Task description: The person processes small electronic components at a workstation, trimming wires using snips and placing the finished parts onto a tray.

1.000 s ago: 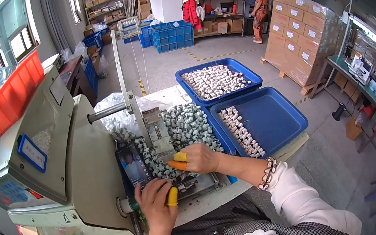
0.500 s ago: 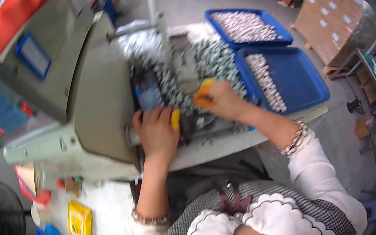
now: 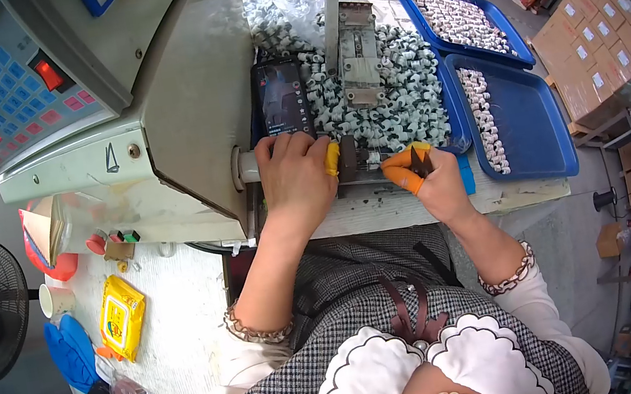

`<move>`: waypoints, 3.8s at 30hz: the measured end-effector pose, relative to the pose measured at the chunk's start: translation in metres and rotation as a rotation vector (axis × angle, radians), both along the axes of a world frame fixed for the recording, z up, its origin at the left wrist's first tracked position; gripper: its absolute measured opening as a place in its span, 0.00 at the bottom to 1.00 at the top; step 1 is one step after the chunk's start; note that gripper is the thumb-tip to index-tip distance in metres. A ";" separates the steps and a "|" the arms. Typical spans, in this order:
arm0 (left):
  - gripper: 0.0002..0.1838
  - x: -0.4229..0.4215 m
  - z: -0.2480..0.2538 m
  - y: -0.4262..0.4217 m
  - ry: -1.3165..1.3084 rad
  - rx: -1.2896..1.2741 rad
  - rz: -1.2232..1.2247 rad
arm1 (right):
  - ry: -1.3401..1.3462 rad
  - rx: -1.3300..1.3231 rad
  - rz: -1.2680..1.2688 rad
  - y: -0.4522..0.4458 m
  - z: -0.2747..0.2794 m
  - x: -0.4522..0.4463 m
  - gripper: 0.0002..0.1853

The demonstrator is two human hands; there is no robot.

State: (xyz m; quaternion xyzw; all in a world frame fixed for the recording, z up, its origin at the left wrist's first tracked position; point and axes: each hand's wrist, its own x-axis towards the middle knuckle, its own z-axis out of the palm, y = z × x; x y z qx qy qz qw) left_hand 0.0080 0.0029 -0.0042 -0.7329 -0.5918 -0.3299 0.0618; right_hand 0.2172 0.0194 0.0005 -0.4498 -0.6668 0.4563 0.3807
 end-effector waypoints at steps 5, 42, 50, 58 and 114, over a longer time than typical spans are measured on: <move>0.09 0.000 0.010 0.000 -0.034 0.038 -0.008 | -0.055 -0.012 0.001 -0.003 0.003 -0.004 0.08; 0.10 -0.002 0.010 0.002 0.053 -0.105 0.047 | -0.274 -0.516 0.228 0.089 0.028 -0.005 0.12; 0.10 0.000 0.008 0.004 0.084 -0.243 0.065 | -0.067 -0.589 0.373 0.089 0.017 -0.018 0.09; 0.11 -0.006 0.017 -0.007 -0.065 -0.070 -0.081 | -0.037 -0.667 0.249 0.090 0.021 -0.017 0.20; 0.16 0.000 -0.010 0.014 -0.074 -0.022 -0.399 | -0.374 0.244 0.300 0.029 -0.004 0.007 0.28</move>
